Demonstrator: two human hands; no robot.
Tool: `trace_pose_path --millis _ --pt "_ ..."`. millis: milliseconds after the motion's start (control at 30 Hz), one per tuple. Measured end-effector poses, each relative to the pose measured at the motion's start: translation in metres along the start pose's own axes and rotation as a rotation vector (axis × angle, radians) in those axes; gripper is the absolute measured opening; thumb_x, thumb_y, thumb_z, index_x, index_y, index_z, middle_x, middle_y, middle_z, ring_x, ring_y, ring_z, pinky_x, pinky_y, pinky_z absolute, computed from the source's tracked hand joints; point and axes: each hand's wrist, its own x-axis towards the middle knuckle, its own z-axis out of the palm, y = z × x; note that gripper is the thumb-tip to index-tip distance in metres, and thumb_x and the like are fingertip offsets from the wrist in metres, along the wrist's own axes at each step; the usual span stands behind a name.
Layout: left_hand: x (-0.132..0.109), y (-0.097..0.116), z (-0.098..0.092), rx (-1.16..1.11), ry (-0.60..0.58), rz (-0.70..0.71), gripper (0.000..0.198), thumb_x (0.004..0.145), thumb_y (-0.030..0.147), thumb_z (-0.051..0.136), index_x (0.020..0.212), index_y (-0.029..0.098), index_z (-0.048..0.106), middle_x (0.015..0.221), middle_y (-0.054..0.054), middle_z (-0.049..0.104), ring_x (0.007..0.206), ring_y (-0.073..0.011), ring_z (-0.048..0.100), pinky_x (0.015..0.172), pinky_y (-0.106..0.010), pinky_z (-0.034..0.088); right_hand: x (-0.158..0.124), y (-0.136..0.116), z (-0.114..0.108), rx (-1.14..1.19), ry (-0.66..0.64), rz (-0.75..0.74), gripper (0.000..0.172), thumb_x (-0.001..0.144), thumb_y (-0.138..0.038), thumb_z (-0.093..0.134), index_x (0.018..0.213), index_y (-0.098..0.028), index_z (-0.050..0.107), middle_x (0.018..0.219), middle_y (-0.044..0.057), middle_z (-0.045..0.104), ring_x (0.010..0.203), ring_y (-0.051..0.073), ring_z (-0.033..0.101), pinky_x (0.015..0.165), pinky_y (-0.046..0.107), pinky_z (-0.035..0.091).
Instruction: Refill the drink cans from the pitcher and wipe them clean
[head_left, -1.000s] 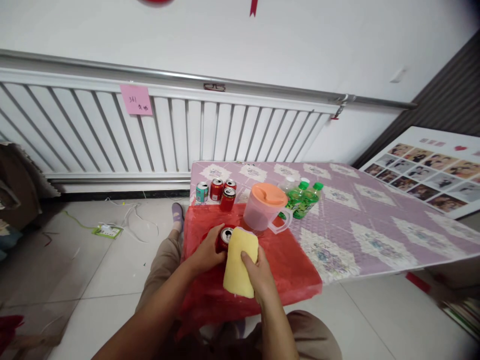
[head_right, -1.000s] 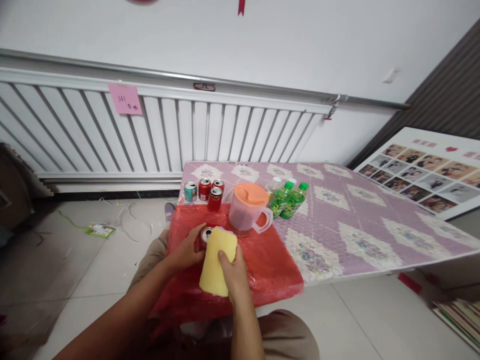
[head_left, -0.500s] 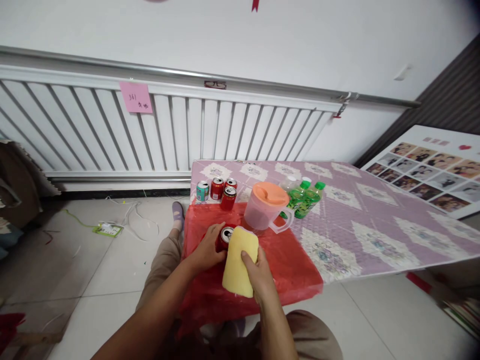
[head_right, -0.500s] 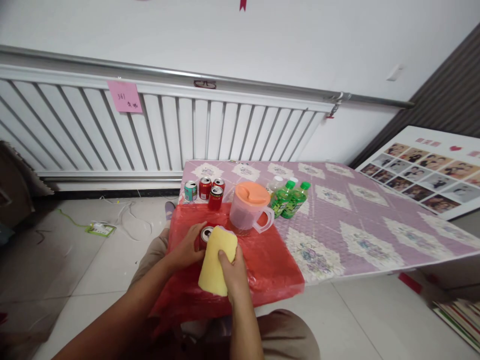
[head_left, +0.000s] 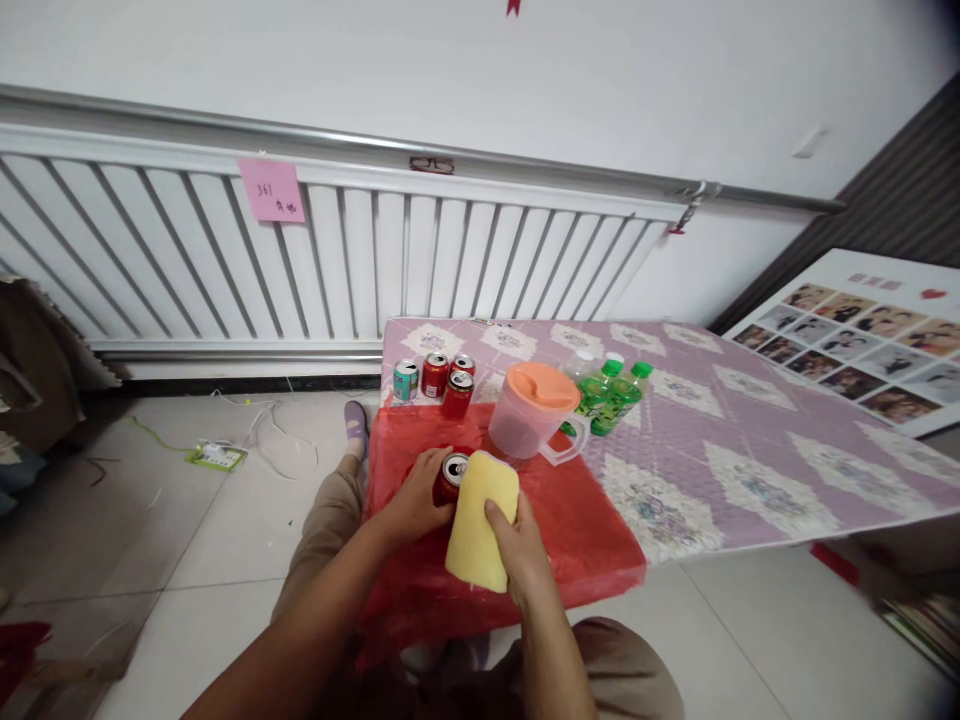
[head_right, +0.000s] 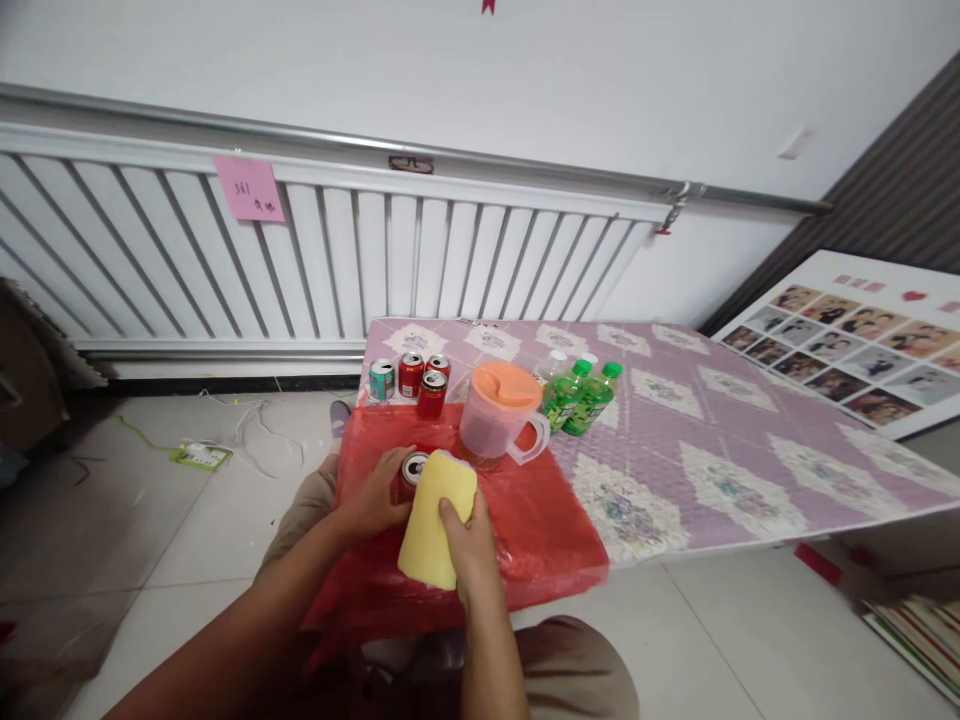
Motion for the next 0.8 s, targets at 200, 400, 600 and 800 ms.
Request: trace_pose_path --millis 200,400,600,800 --pt "-0.001 0.000 0.001 -0.059 0.029 -0.048 0.069 0.072 0.018 0.074 0.136 0.021 0.048 0.137 -0.012 0.056 0.126 -0.0276 0.053 0.111 -0.049 0.041 -0.004 -0.006 0.003 -0.014 0.013 -0.014 0.052 0.071 -0.047 0.072 0.116 -0.024 0.058 0.092 0.005 0.075 0.076 0.025 0.071 0.063 0.035 0.056" --pt "-0.003 -0.004 0.009 0.029 0.171 -0.116 0.085 0.063 0.022 0.082 0.140 0.019 0.045 0.134 -0.014 0.054 0.127 -0.0322 0.051 0.110 -0.053 0.039 -0.008 -0.010 0.006 0.006 -0.012 0.014 0.050 0.071 -0.046 0.072 0.112 -0.024 0.056 0.089 0.004 0.074 0.073 0.025 0.070 0.061 0.035 0.056" --pt "0.000 -0.010 -0.001 -0.086 0.010 -0.033 0.080 0.065 0.017 0.079 0.138 0.021 0.046 0.143 -0.013 0.050 0.133 -0.0302 0.048 0.115 -0.052 0.036 -0.003 -0.005 0.003 -0.004 -0.008 -0.014 0.047 0.071 -0.045 0.072 0.111 -0.024 0.058 0.094 0.005 0.075 0.078 0.026 0.071 0.065 0.035 0.056" --pt "0.001 -0.005 0.005 -0.213 -0.015 -0.080 0.075 0.069 0.013 0.075 0.137 0.022 0.046 0.138 -0.011 0.057 0.125 -0.0263 0.056 0.112 -0.049 0.041 -0.004 -0.002 -0.001 -0.058 -0.013 -0.026 0.045 0.073 -0.045 0.070 0.110 -0.023 0.058 0.092 0.005 0.075 0.078 0.026 0.071 0.066 0.036 0.056"
